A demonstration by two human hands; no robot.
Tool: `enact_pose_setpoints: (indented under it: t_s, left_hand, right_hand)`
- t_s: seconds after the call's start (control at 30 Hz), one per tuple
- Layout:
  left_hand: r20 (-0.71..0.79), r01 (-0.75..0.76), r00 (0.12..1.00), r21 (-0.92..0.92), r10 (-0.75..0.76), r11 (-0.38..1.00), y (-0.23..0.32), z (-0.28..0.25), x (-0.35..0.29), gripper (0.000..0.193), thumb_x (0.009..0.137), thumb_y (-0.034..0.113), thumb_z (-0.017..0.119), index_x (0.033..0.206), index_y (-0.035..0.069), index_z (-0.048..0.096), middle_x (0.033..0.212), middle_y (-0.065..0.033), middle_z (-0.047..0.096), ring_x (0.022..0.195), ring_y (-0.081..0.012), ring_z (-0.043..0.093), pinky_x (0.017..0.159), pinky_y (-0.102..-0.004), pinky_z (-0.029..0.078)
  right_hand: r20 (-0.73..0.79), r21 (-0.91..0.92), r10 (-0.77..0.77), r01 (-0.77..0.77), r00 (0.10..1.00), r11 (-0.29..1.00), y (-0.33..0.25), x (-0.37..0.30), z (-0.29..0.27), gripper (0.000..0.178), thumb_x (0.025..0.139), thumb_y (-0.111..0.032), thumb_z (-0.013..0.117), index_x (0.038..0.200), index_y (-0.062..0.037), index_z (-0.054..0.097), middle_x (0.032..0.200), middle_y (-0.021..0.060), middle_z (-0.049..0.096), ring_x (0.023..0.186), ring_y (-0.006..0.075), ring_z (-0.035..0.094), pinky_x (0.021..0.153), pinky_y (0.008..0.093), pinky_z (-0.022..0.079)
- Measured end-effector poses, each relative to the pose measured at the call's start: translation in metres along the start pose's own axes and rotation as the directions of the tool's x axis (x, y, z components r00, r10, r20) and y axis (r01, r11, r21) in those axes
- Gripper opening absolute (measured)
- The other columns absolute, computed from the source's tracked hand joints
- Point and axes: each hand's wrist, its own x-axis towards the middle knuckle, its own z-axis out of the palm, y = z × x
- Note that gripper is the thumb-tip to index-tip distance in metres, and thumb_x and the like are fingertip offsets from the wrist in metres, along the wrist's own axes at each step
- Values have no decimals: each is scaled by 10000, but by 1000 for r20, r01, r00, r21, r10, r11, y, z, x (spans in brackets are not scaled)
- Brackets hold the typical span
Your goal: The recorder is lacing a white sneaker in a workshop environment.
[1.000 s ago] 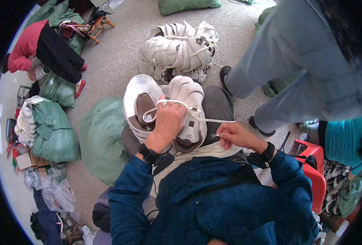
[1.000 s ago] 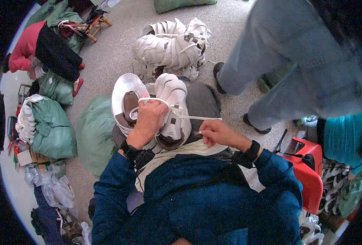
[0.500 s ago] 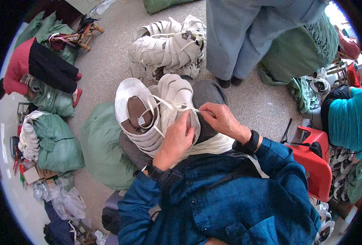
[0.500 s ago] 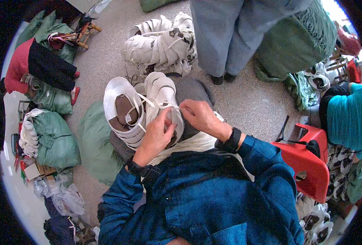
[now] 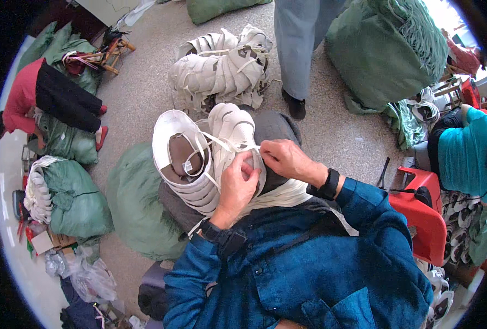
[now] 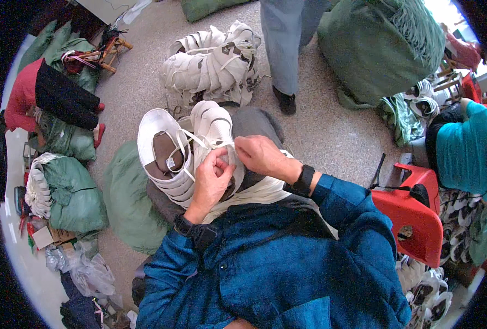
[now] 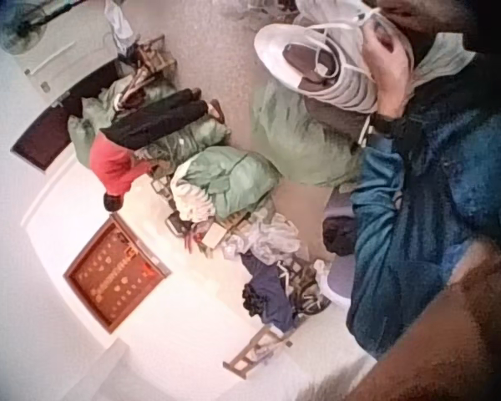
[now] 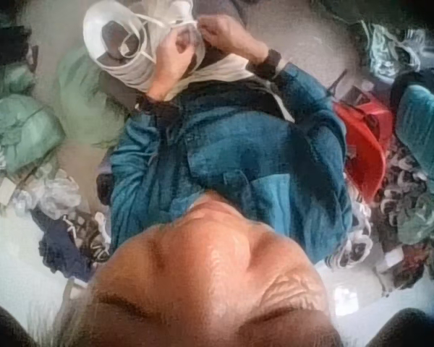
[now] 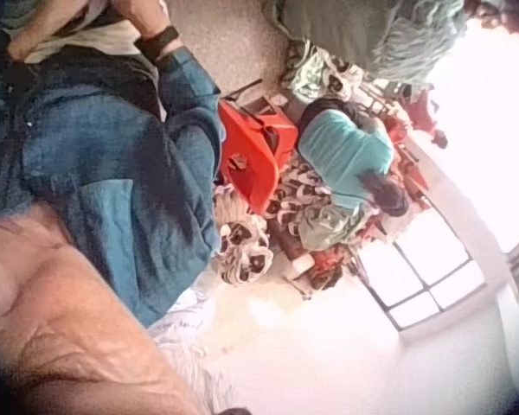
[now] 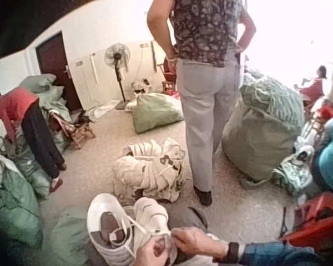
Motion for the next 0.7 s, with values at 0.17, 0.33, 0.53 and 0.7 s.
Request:
enact_pose_setpoints:
  t_s: [0.17, 0.33, 0.53, 0.7]
  left_hand:
    - [-8, -81, 997, 9, 81, 997, -2, 1, 1, 341, 900, 38, 681, 1231, 0, 605, 753, -8, 601, 631, -62, 543, 542, -242, 444]
    - [65, 65, 996, -145, -56, 987, -21, -13, -4, 304, 929, 68, 608, 1225, -1, 626, 752, -57, 642, 637, -143, 603, 591, -306, 493]
    - [188, 187, 973, -295, -135, 937, 2, -17, 2, 337, 995, 105, 432, 1240, -25, 623, 785, -84, 643, 541, -121, 598, 518, -275, 482]
    - [146, 66, 989, -227, -33, 972, -24, -10, 10, 302, 983, 87, 458, 1192, -38, 637, 799, -111, 670, 717, -223, 689, 635, -355, 529]
  right_hand:
    - [152, -204, -38, 69, 988, 976, 5, 4, 13, 257, 788, -101, 631, 1039, -120, 683, 876, 156, 672, 793, 377, 668, 664, 471, 546]
    - [58, -197, -108, 118, 992, 973, -1, 6, 8, 166, 897, -176, 588, 849, -24, 544, 751, 209, 628, 710, 444, 629, 614, 525, 500]
    - [54, -216, 43, -30, 998, 976, -13, 4, 10, 318, 891, -301, 581, 809, 2, 630, 708, 234, 660, 669, 436, 663, 601, 540, 522]
    - [224, -388, 175, -77, 959, 919, -25, 13, 7, 352, 857, -307, 580, 693, -3, 648, 698, 250, 655, 668, 445, 665, 595, 515, 538]
